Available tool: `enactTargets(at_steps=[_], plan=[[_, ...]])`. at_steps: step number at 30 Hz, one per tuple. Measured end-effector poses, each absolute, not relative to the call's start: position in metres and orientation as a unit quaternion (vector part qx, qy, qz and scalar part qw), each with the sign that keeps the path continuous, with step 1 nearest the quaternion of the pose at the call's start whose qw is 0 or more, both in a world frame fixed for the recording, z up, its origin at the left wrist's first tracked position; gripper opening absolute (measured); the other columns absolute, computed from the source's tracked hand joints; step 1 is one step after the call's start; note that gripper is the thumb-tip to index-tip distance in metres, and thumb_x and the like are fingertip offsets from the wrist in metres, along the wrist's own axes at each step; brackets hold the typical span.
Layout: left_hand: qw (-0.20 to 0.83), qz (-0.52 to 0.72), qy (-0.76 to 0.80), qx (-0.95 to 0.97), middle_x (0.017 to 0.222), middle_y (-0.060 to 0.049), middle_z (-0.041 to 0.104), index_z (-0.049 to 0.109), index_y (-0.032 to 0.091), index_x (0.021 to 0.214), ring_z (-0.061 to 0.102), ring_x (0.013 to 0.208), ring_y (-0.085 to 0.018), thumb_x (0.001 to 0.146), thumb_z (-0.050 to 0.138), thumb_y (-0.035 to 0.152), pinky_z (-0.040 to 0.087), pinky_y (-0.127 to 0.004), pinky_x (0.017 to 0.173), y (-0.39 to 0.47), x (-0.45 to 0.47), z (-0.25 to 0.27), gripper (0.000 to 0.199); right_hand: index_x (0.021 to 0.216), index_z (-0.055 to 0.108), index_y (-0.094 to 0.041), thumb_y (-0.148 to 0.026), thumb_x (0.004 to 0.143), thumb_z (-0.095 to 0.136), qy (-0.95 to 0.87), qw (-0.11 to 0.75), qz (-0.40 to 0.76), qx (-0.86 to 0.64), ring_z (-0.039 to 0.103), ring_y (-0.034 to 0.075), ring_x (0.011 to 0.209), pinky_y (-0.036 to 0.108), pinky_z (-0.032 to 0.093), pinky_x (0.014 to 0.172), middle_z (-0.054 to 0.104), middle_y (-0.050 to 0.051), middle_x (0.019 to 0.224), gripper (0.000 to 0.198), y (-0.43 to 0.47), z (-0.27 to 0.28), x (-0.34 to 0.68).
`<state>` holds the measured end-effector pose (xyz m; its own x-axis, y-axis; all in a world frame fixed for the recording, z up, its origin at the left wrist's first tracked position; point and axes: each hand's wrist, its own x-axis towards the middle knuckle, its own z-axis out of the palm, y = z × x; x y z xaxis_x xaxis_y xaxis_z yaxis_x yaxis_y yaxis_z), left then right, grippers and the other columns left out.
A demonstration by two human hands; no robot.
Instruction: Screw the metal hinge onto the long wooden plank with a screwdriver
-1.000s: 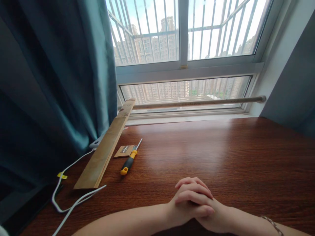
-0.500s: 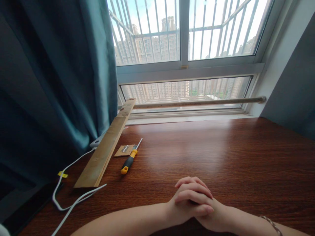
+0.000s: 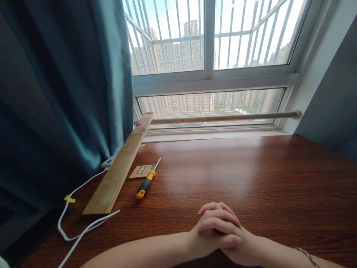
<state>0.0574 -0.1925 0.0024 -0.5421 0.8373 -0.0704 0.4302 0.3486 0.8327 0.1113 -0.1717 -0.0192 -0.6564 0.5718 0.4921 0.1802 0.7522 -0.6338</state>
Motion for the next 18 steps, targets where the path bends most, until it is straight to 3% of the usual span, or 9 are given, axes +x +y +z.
enactTargets(at_steps=[9, 18], plan=[[0.195, 0.452, 0.798, 0.348, 0.079, -0.005, 0.059, 0.064, 0.019, 0.093, 0.06, 0.089, -0.018, 0.078, 0.04, 0.02, 0.046, -0.014, 0.054, -0.189, 0.066, 0.0, 0.028, 0.121, 0.048, -0.027, -0.006, 0.078, 0.045, -0.87, 0.345, 0.276, -0.218, 0.035, 0.018, 0.121, 0.035, 0.036, 0.1, 0.044, 0.006, 0.122, 0.047, -0.173, -0.016, 0.111], [0.325, 0.371, 0.736, 0.463, 0.064, -0.001, 0.056, 0.064, 0.018, 0.075, 0.058, 0.079, -0.011, 0.073, 0.049, 0.018, 0.043, -0.011, 0.057, -0.187, 0.048, 0.011, 0.015, 0.12, 0.048, -0.025, -0.007, 0.079, 0.044, -0.872, 0.347, 0.269, -0.215, 0.037, 0.019, 0.121, 0.036, 0.038, 0.099, 0.047, 0.007, 0.121, 0.045, -0.173, -0.013, 0.112]])
